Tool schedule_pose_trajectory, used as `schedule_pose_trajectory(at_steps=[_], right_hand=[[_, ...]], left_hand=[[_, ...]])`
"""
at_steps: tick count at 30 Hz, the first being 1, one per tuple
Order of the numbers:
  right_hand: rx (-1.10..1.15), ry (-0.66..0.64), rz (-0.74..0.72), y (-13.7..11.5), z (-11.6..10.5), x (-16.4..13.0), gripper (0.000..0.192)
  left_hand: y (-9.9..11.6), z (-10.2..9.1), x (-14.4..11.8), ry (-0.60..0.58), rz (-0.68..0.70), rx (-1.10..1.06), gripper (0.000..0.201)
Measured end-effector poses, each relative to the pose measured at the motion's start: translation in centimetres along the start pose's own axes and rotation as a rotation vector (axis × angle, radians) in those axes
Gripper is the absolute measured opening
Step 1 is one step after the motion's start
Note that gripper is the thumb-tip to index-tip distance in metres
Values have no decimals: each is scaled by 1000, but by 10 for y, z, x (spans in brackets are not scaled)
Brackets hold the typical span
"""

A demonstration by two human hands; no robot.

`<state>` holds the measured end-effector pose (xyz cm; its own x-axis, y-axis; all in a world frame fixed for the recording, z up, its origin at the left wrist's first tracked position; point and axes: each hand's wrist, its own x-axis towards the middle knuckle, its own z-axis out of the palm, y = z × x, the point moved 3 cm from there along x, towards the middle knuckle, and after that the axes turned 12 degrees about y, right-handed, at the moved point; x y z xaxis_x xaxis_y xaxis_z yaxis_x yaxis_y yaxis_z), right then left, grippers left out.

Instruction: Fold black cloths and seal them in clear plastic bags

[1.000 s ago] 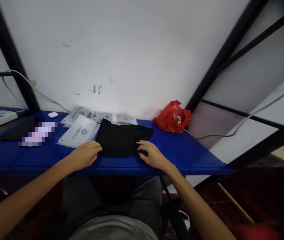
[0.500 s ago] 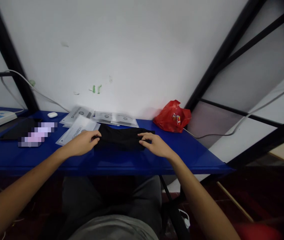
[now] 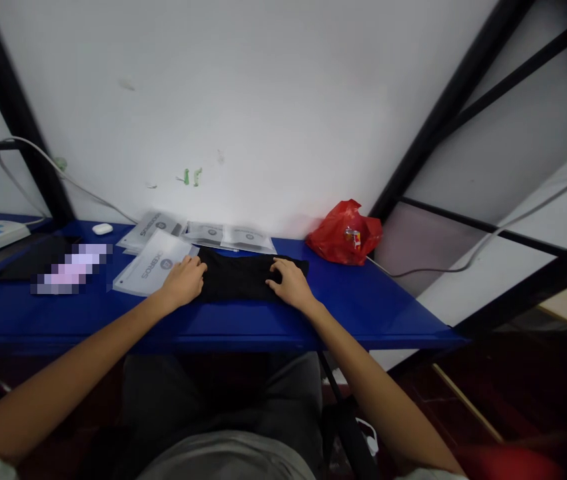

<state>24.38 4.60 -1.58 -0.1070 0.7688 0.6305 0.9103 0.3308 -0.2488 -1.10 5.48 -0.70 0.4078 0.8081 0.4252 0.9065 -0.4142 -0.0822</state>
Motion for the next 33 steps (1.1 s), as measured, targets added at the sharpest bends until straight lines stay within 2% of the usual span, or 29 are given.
schedule_pose_trajectory(at_steps=[3, 5, 9, 11, 13, 16, 20, 26, 30, 33], right_hand=[[30, 67, -90, -6, -14, -6, 16], [52, 14, -152, -9, -24, -11, 19], [4, -223, -196, -7, -34, -24, 41], [-26, -277, -188, -3, -32, -28, 41], [-40, -277, -194, 0, -29, -29, 33], [-37, -240, -219, 0, -27, -28, 23], [22, -223, -229, -4, -35, -28, 18], [125, -321, -181, -18, -63, -28, 16], [165, -369, -139, -26, -75, -16, 20], [180, -352, -106, -24, -73, 2, 23]], left_hand=[[4, -9, -9, 104, 74, 7, 27], [6, -17, -17, 113, 147, -73, 28], [7, -21, -34, -43, 242, -140, 33], [7, -18, -38, -99, 249, -81, 31], [8, -16, -37, -123, 255, -21, 31], [9, -19, -34, -125, 238, 18, 28], [8, -31, -34, -127, 199, -94, 25], [-1, -52, -39, -204, 131, -295, 23], [-10, -61, -32, -244, 81, -435, 21], [-20, -61, -17, -229, 7, -507, 19]])
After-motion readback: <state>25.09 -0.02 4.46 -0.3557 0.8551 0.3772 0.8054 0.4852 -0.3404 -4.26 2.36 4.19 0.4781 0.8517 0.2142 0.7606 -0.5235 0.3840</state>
